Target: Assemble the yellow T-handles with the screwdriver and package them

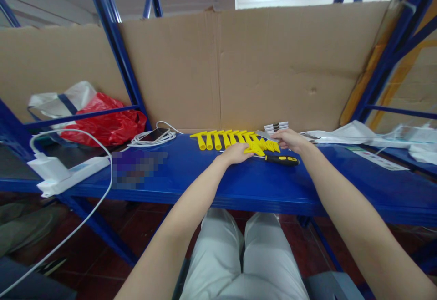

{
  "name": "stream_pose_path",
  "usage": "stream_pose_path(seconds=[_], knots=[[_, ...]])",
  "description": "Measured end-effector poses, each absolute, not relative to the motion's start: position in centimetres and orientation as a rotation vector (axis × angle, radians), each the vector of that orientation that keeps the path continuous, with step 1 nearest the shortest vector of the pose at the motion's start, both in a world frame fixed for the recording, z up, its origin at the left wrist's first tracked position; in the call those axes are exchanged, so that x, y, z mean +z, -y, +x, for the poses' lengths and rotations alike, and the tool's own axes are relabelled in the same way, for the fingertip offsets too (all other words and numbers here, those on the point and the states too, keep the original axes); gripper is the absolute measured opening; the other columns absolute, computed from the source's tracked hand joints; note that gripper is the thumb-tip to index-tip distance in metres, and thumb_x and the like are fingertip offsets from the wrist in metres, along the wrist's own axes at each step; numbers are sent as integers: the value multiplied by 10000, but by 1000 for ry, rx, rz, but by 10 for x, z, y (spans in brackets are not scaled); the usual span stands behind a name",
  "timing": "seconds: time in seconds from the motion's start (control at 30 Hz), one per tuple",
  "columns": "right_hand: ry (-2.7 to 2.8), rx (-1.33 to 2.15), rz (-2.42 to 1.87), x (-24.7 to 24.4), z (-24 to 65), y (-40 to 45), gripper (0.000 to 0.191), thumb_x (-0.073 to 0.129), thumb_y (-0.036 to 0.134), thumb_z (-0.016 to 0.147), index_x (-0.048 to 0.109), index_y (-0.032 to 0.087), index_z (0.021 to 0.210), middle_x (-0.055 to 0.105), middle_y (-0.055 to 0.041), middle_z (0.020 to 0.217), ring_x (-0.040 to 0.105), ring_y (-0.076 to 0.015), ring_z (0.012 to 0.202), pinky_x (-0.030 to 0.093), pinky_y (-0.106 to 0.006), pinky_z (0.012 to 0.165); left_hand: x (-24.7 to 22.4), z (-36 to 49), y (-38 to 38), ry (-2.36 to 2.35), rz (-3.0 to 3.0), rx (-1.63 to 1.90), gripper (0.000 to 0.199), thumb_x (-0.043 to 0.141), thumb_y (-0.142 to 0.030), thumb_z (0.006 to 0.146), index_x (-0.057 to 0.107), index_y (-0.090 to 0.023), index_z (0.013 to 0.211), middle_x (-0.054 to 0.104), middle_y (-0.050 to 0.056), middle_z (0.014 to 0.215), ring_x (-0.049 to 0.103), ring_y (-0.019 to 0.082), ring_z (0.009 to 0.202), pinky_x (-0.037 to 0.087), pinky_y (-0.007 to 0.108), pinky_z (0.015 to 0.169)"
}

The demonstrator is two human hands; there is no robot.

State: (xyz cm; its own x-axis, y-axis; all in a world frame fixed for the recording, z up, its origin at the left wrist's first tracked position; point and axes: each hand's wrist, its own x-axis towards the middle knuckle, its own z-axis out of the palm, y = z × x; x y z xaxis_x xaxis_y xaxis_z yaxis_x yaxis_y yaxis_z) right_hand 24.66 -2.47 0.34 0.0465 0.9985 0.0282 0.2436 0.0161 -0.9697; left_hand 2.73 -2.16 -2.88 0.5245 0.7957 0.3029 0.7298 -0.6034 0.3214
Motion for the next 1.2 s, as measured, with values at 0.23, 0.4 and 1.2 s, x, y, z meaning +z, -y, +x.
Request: stream_pose_path(seconds=[0.23, 0.4, 1.2], knots=[[1588, 1032, -1511, -5, 217, 31, 341, 746, 245, 756, 458, 179, 586, 404, 70, 420, 288, -23, 354, 181, -151, 346, -27, 27, 23, -1331, 2627, 674, 263, 569, -359, 883, 683, -195, 1054, 721, 113, 1087, 655, 278, 1053, 479, 323, 871], [1696, 1012, -1533, -7, 219, 33, 334, 734, 251, 765, 487, 167, 556, 494, 27, 442, 326, -30, 352, 215, -163, 341, -27, 27, 23, -1348, 2600, 699, 228, 589, -350, 871, 690, -196, 1006, 725, 109, 1066, 657, 287, 1038, 488, 348, 868], [1755, 970, -1613, -2, 220, 38, 326, 616, 223, 847, 499, 153, 551, 505, 9, 467, 326, -28, 363, 215, -177, 368, -20, 27, 28, -1427, 2724, 523, 312, 508, -381, 922, 663, -147, 1058, 717, 116, 1086, 662, 252, 1008, 491, 310, 803]])
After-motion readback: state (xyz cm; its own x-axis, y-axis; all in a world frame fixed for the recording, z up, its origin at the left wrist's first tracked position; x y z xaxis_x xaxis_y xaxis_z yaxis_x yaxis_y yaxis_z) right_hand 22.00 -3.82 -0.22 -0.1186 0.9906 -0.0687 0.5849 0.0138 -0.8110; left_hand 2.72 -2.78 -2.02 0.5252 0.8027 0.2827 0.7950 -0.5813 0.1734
